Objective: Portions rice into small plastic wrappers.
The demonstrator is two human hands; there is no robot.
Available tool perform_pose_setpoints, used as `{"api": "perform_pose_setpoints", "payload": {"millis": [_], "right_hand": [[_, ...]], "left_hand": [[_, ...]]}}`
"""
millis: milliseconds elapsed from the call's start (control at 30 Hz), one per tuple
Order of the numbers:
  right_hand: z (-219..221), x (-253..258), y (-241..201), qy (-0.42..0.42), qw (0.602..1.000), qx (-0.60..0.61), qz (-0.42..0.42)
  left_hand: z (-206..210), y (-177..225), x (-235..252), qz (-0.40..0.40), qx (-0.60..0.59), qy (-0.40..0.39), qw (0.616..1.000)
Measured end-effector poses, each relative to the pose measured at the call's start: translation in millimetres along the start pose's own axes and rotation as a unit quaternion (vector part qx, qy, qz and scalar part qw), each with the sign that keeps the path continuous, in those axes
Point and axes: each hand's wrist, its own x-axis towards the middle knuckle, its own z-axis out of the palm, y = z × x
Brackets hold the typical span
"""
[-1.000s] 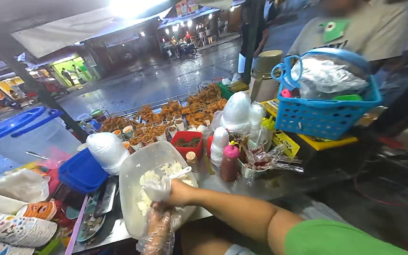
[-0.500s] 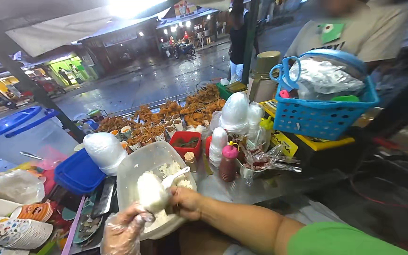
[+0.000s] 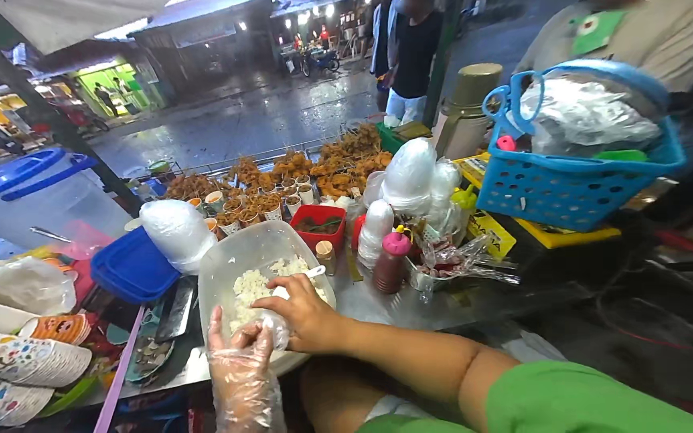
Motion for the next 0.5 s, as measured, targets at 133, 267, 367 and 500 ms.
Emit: {"api": "perform_pose_setpoints", "payload": {"millis": [133, 267, 367, 500], "right_hand": [[-12.5, 11.7, 4.9, -0.112, 0.982, 0.142, 0.054], [-53.7, 54.1, 32.7, -0.101, 0.949, 0.168, 0.246], [-69.3, 90.2, 99.7, 0.075, 0.863, 0.258, 0.428], [-104.2, 121.0, 171.1, 0.242, 0.749, 0.318, 0.529]], "left_hand": [[18.8, 11.3, 0.4, 0.142, -0.037, -0.013, 0.989], [-0.9, -16.7, 30.2, 0.147, 0.208, -0.054, 0.966], [-14.7, -46.7, 53.8, 0.038, 0.410, -0.061, 0.909], [-14.4, -49.7, 65.8, -0.088, 0.428, -0.050, 0.898]]}}
